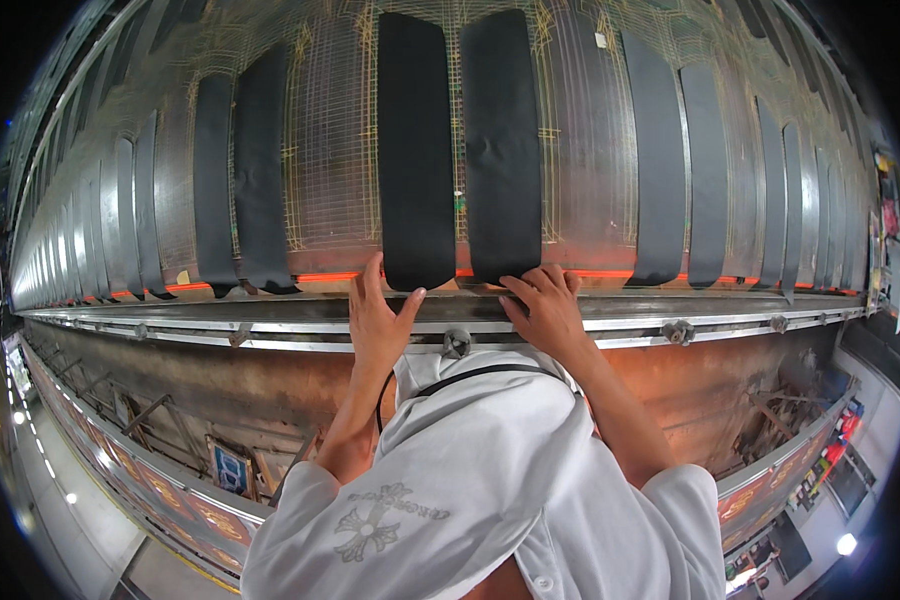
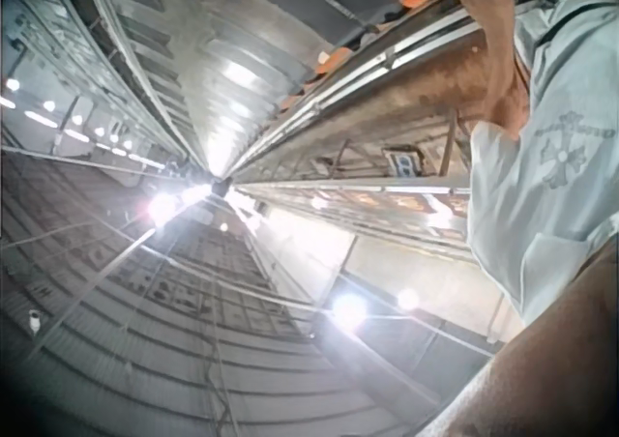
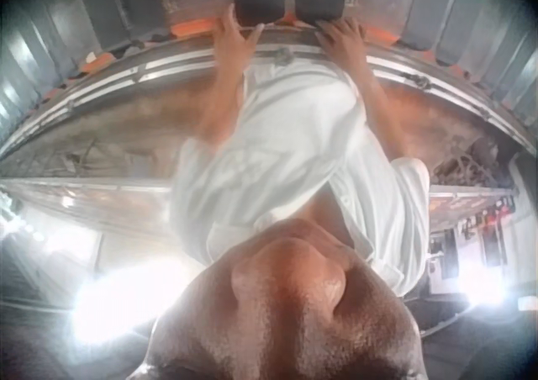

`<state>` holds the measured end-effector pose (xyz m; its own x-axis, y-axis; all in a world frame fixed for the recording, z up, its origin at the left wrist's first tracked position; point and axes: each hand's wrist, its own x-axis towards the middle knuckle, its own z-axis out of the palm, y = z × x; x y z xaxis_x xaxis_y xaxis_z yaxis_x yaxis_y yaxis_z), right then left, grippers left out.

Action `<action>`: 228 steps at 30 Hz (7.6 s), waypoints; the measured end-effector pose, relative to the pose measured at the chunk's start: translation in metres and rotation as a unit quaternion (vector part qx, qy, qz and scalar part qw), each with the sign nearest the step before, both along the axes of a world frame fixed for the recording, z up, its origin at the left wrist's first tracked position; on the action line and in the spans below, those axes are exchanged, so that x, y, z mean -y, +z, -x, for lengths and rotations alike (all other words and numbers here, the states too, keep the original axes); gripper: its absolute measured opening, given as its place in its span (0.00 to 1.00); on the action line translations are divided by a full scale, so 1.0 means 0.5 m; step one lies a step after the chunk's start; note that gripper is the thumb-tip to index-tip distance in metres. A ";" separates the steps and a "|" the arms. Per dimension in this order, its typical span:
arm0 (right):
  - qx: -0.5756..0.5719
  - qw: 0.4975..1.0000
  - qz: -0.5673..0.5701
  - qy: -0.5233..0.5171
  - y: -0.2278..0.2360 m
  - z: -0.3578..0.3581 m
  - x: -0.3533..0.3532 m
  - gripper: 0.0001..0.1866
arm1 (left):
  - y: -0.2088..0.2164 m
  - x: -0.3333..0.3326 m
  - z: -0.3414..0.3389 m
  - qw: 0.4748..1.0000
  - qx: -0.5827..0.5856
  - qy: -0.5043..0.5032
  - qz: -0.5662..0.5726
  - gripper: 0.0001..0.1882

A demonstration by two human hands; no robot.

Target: The person secures a purple Osprey snowboard base to a wooden frame using yellow tape. They then pick up a black snowboard base and align it with a grid pattern on a large metal workbench, adjusting its position for assembly.

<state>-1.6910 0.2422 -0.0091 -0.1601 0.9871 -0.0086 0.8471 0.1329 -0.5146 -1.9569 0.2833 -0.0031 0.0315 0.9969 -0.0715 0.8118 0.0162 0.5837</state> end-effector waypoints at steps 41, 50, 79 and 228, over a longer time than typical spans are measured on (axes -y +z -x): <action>-0.053 0.998 -0.036 0.022 -0.008 0.052 -0.021 0.11 | 0.029 -0.056 0.108 0.979 -0.002 -0.175 0.107 0.14; -0.047 0.998 -0.034 -0.013 -0.005 -0.007 -0.004 0.10 | -0.014 -0.042 0.078 0.980 -0.081 -0.181 0.024 0.15; -0.146 0.987 -0.032 -0.051 0.033 0.071 -0.035 0.06 | 0.079 0.014 0.305 0.999 -0.008 0.007 -0.031 0.11; -0.033 0.994 -0.027 -0.101 0.000 0.150 -0.026 0.19 | -0.064 -0.023 0.222 0.983 0.003 -0.114 -0.143 0.07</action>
<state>-1.7662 0.2552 -0.0090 0.0423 0.9979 0.0494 0.8241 -0.0069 -0.5664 -2.0677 0.2948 -0.0350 0.2566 0.9432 0.2110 0.7712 -0.3314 0.5436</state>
